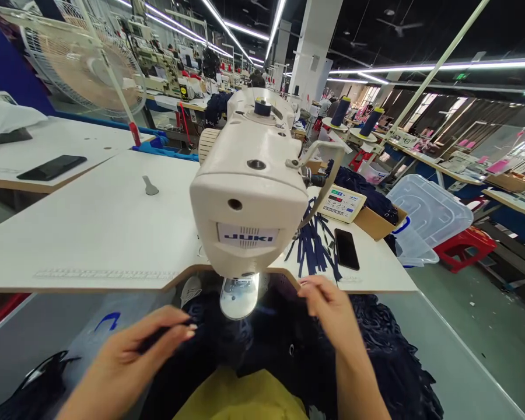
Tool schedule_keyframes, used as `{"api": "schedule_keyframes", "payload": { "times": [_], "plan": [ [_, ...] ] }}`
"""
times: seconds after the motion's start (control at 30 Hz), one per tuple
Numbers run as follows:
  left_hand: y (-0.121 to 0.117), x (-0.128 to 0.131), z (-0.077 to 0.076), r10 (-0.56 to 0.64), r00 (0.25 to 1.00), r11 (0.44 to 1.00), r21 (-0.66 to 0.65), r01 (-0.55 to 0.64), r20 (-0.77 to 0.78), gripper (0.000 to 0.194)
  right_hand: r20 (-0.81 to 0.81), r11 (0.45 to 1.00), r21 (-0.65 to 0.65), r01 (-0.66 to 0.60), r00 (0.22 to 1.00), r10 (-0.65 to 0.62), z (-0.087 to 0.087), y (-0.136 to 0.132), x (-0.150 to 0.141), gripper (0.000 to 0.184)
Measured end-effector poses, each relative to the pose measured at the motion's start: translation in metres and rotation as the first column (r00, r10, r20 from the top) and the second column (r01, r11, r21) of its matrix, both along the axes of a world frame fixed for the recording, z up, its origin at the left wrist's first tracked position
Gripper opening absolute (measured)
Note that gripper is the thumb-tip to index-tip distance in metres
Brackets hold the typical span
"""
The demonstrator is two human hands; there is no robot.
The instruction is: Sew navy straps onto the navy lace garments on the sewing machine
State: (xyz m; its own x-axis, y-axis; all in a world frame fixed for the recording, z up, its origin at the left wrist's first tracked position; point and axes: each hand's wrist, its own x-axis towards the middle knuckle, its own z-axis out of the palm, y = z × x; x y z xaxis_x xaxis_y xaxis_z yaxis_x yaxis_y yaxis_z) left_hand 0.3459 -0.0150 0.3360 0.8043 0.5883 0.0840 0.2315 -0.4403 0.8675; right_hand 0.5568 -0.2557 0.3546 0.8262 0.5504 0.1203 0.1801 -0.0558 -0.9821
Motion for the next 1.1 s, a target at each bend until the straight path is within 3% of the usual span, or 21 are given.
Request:
{"api": "schedule_keyframes", "payload": {
  "times": [0.07,0.1,0.2,0.33,0.53,0.73,0.83,0.93,1.1],
  "plan": [
    [-0.028,0.020,0.016,-0.284,0.959,0.959,-0.006,0.284,0.004,0.026,0.077,0.970,-0.115,-0.212,0.972,0.222,-0.001,0.020,-0.024,0.013],
    [-0.038,0.028,0.022,-0.307,0.952,0.952,-0.013,0.307,-0.003,0.026,0.080,0.955,-0.136,-0.265,0.957,0.277,-0.001,0.027,-0.033,0.014],
    [-0.054,0.041,0.027,-0.279,0.959,0.960,-0.047,0.277,-0.046,0.025,0.039,0.944,-0.155,-0.293,0.953,0.302,0.000,0.038,-0.047,0.015],
    [-0.056,0.043,0.024,-0.291,0.952,0.956,-0.055,0.287,-0.092,0.023,0.047,0.935,-0.195,-0.297,0.949,0.312,0.000,0.037,-0.050,0.011],
    [-0.059,0.041,0.015,-0.182,0.979,0.976,0.107,0.191,-0.089,0.021,0.051,0.934,-0.155,-0.322,0.942,0.333,-0.005,0.038,-0.055,0.014],
    [-0.057,0.038,0.009,-0.344,0.937,0.907,0.237,0.348,-0.062,0.020,-0.260,0.886,-0.029,-0.462,0.860,0.440,-0.009,0.039,-0.048,0.024],
    [-0.057,0.040,0.011,-0.360,0.932,0.892,0.278,0.357,-0.041,0.023,-0.244,0.862,-0.090,-0.499,0.850,0.466,-0.007,0.038,-0.044,0.022],
    [-0.059,0.043,0.015,-0.385,0.923,0.889,0.270,0.371,-0.004,0.025,-0.157,0.854,-0.179,-0.489,0.871,0.466,-0.006,0.038,-0.044,0.012],
    [-0.062,0.043,0.019,-0.422,0.903,0.897,0.112,0.428,-0.075,0.018,-0.125,0.911,-0.167,-0.378,0.924,0.360,-0.009,0.043,-0.046,0.002]
  ]
}}
